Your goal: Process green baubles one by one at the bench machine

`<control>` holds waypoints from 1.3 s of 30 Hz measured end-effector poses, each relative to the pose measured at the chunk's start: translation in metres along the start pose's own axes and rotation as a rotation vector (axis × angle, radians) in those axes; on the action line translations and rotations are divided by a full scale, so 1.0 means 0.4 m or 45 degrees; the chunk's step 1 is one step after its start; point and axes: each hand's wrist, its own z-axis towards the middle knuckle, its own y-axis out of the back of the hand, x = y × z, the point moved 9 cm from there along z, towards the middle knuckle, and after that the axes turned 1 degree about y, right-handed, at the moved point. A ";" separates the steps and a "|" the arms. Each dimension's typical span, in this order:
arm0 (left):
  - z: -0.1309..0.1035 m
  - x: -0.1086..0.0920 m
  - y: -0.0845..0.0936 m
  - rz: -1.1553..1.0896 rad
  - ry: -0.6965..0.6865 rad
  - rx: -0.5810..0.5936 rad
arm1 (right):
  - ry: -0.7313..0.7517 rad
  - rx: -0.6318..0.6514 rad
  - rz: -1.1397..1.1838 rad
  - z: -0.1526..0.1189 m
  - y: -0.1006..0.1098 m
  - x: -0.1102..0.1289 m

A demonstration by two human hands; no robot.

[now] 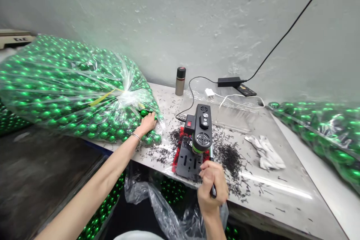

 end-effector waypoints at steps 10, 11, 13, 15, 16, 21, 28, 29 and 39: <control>-0.110 0.024 0.036 -1.213 0.305 0.124 | 0.094 0.078 -0.004 0.017 -0.009 0.032; -0.142 0.027 0.021 -1.473 0.415 0.187 | 0.088 0.073 0.000 0.016 -0.010 0.030; -0.209 0.015 -0.016 -1.966 0.651 0.328 | 0.078 0.070 0.004 0.015 -0.010 0.027; -0.266 -0.007 -0.046 -2.162 0.780 0.421 | 0.080 0.067 0.004 0.014 -0.010 0.027; -0.288 -0.015 -0.059 -2.163 0.802 0.441 | 0.085 0.067 0.001 0.014 -0.010 0.028; -0.368 -0.054 -0.145 -2.045 0.842 0.545 | 0.092 0.089 -0.027 0.015 -0.013 0.036; -0.436 -0.065 -0.242 -1.895 0.906 0.645 | 0.096 0.106 -0.059 0.021 -0.017 0.046; -0.440 -0.066 -0.248 -1.871 0.899 0.654 | 0.110 0.109 -0.063 0.022 -0.018 0.050; -0.439 -0.075 -0.235 -1.763 0.790 0.634 | 0.138 0.103 -0.041 0.024 -0.020 0.059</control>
